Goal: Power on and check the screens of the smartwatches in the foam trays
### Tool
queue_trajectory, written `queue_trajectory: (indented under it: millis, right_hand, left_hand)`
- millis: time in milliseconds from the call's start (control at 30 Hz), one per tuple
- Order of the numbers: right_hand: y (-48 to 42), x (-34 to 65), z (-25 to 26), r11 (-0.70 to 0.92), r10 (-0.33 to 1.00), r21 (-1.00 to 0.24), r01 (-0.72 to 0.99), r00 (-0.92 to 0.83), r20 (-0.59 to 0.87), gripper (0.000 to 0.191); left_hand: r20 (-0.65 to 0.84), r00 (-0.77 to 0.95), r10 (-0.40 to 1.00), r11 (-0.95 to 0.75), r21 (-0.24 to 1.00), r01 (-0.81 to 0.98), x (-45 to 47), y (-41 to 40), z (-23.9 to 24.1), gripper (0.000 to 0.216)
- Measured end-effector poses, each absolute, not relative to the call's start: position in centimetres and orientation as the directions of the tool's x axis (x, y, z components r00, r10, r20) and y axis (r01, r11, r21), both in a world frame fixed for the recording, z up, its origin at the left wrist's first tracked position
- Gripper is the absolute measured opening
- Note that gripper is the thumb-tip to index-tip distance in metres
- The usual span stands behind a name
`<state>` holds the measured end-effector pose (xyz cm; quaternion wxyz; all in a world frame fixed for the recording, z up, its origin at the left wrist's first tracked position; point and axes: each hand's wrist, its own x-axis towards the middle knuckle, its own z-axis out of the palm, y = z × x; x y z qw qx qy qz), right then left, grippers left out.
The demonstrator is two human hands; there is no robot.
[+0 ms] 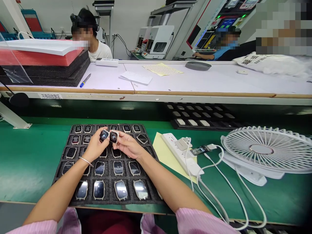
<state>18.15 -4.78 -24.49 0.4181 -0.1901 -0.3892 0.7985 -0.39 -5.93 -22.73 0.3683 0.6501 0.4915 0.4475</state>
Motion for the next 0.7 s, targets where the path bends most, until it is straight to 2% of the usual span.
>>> queue_trajectory:
  millis: [500, 633, 700]
  right_hand:
    - [-4.87, 18.17, -24.28, -0.339, 0.818, -0.791, -0.509, -0.575, 0.019, 0.048]
    - [-4.88, 18.23, -23.94, -0.319, 0.837, -0.797, -0.514, -0.547, 0.018, 0.045]
    - [-4.74, 18.33, -23.8, -0.318, 0.852, -0.794, -0.519, -0.523, 0.001, 0.041]
  left_hand:
    - [0.184, 0.084, 0.979, -0.2, 0.945, 0.258, -0.18, -5.93, -22.59, 0.045]
    - [0.137, 0.047, 0.989, -0.142, 0.979, 0.145, 0.03, -5.85, -22.47, 0.045]
    - [0.066, 0.026, 0.998, -0.067, 0.996, 0.057, 0.15, -5.86, -22.36, 0.051]
